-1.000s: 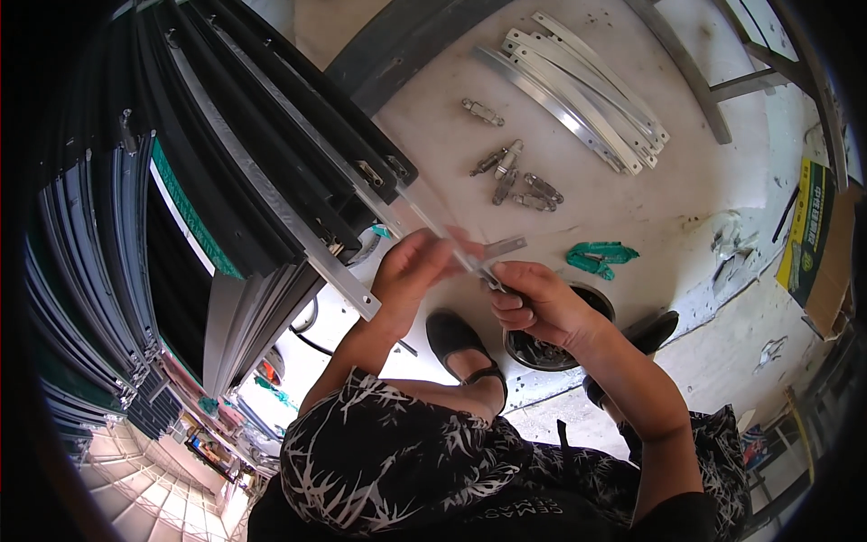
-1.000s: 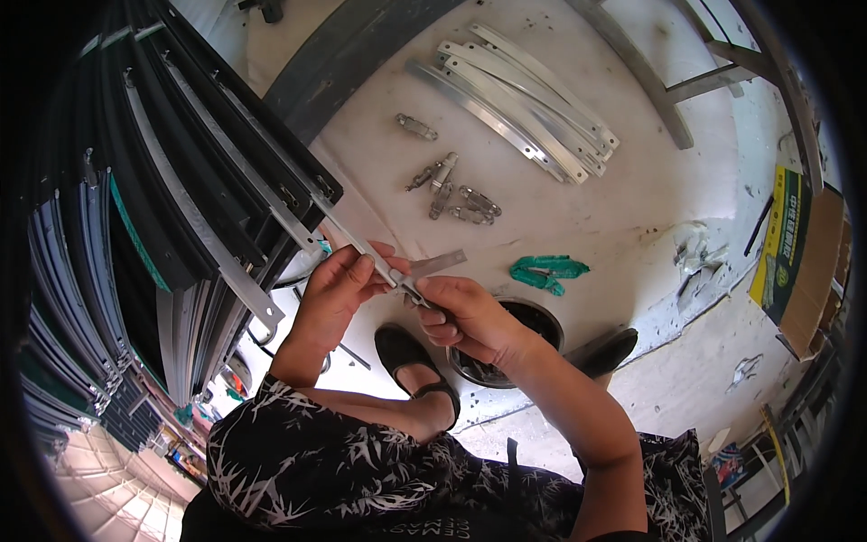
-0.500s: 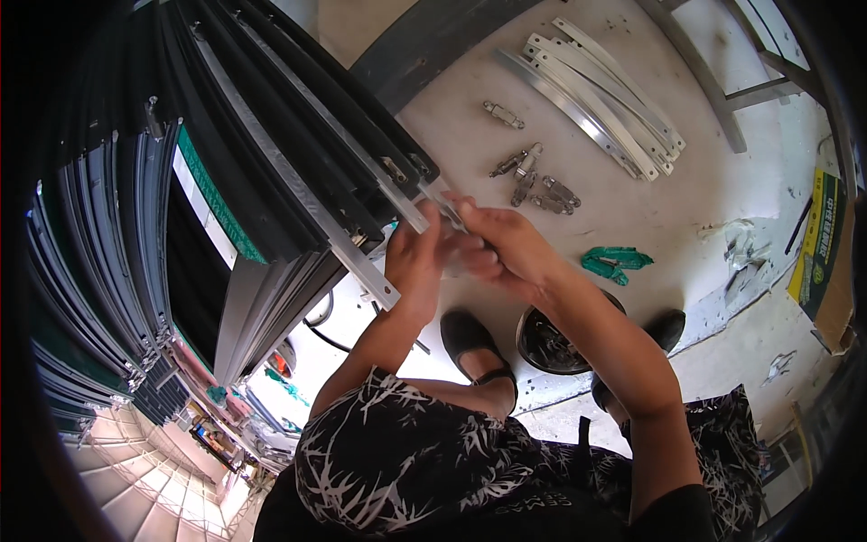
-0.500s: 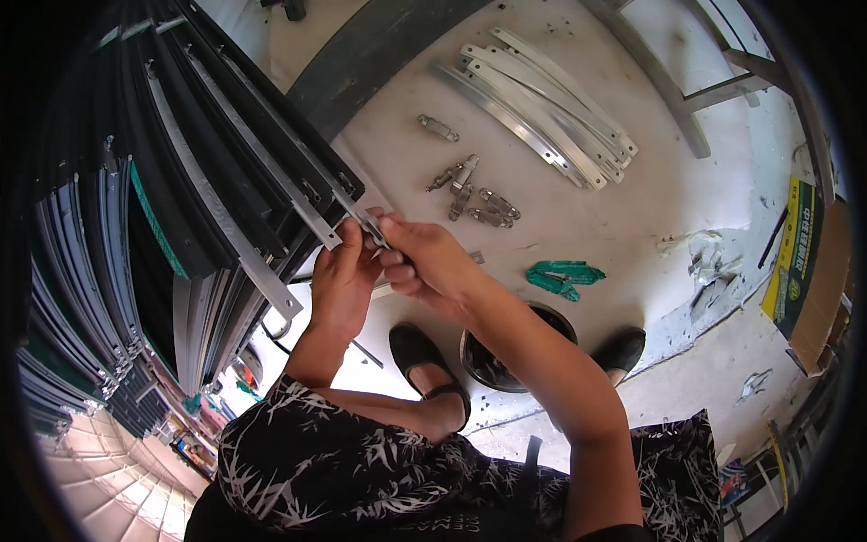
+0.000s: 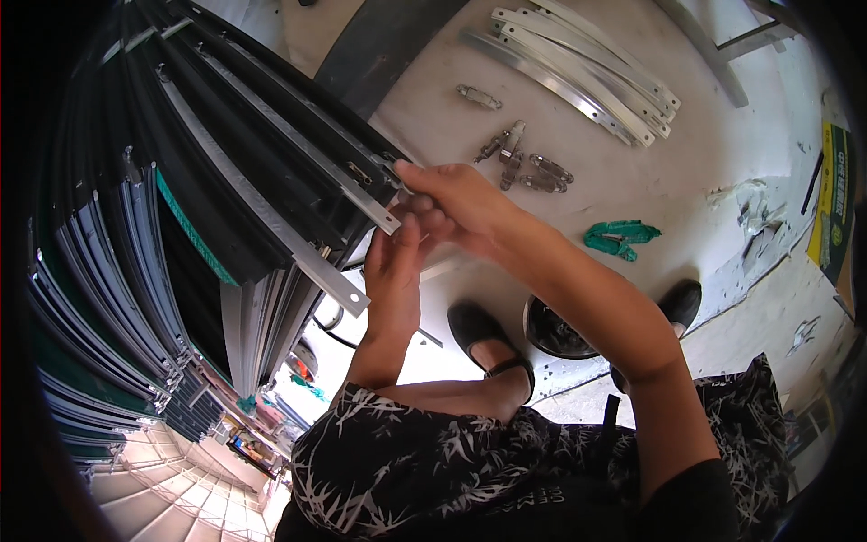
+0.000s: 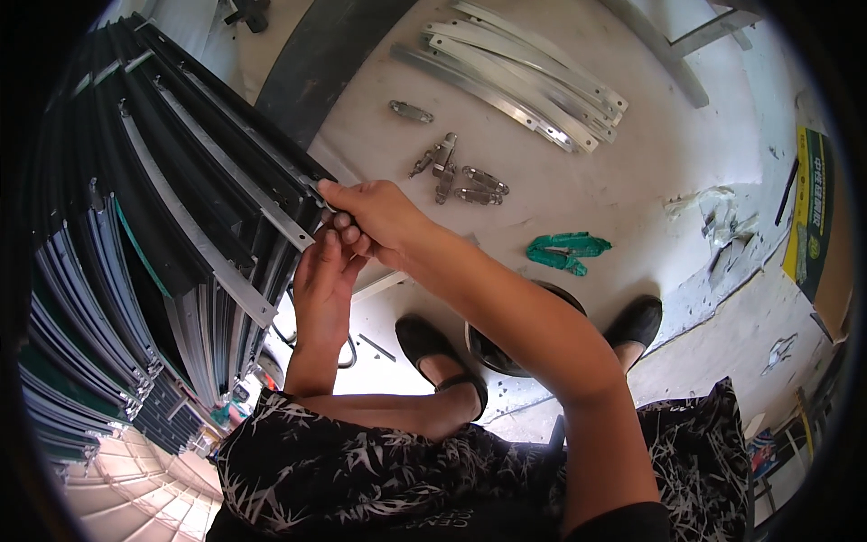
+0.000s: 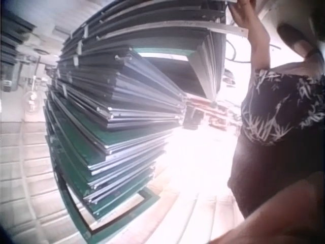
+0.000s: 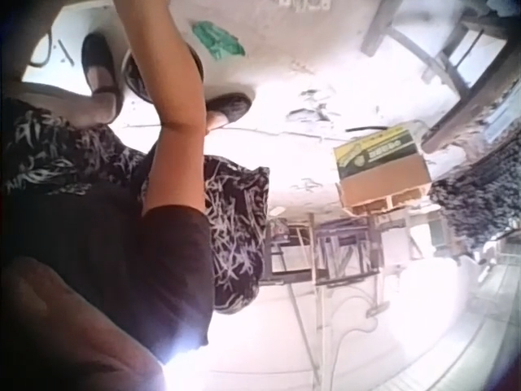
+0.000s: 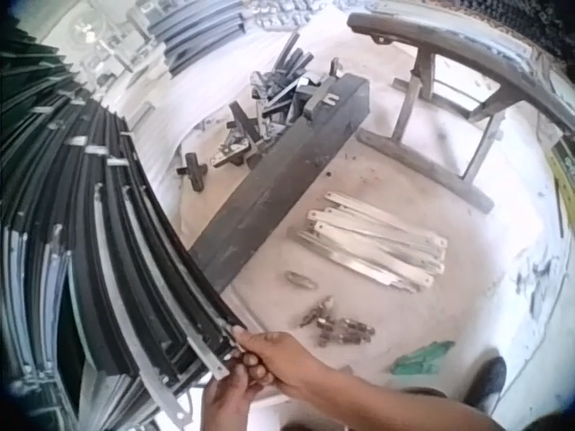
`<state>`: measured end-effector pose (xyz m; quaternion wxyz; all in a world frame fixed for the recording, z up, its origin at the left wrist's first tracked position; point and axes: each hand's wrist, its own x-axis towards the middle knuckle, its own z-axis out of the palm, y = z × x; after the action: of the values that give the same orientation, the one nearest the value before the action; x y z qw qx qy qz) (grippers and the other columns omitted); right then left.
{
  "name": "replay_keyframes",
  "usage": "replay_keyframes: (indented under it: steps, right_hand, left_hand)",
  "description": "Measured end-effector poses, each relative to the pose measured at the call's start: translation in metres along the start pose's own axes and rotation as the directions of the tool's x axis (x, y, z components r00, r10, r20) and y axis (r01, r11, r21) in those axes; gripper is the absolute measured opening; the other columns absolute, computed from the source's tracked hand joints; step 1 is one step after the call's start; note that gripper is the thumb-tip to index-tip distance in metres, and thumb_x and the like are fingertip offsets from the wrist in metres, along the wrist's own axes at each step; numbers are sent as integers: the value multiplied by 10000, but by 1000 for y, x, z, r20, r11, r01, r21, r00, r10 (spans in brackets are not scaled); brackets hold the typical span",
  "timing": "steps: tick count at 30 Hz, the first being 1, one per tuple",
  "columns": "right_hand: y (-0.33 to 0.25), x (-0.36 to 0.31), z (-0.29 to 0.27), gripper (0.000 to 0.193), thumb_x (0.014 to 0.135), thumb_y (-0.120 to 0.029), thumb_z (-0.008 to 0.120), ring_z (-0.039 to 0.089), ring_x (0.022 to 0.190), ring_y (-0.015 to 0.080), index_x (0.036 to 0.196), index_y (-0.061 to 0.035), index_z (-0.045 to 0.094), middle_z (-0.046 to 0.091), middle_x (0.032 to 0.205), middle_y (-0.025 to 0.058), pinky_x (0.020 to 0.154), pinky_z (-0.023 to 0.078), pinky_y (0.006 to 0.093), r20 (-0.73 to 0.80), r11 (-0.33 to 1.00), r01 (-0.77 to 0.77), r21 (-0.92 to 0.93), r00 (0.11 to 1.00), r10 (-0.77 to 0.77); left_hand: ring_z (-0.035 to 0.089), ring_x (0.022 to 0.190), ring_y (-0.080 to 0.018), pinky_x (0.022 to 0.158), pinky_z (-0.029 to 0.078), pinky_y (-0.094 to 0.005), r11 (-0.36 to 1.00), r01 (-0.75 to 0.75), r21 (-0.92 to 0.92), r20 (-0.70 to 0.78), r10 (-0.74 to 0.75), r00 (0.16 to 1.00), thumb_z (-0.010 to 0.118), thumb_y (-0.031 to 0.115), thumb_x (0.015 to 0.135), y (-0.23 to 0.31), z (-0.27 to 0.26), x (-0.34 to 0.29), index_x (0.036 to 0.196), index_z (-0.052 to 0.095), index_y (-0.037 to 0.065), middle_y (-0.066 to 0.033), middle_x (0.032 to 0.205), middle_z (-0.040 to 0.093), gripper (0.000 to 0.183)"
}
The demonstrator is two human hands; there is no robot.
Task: The person attaches hardware pins and long metal brackets to a stack of black frames by hand and using a screwdriver.
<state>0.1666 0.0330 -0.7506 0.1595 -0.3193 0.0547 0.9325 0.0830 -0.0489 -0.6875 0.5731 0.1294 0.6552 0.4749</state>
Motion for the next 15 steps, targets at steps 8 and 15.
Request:
replay_keyframes:
  steps: [8,15]
  right_hand:
    - [2,7,-6,386,840,-335,688,411,417,67,638,-62,504,480,545,6,320,277,202,49,1000,23,-20,999,-22]
    - [5,3,-4,367,828,-349,698,439,425,70,658,-69,533,495,545,5,347,332,194,51,1000,22,4,998,-22]
  left_hand:
    - [547,992,-123,938,434,-323,1000,-2,12,-24,2,1000,471,231,978,-3,2,3,1172,512,39,-18,1023,558,276]
    - [554,975,-138,921,445,-320,1000,-19,2,-61,19,998,474,216,976,-8,-1,1,1180,503,27,-43,1044,555,279]
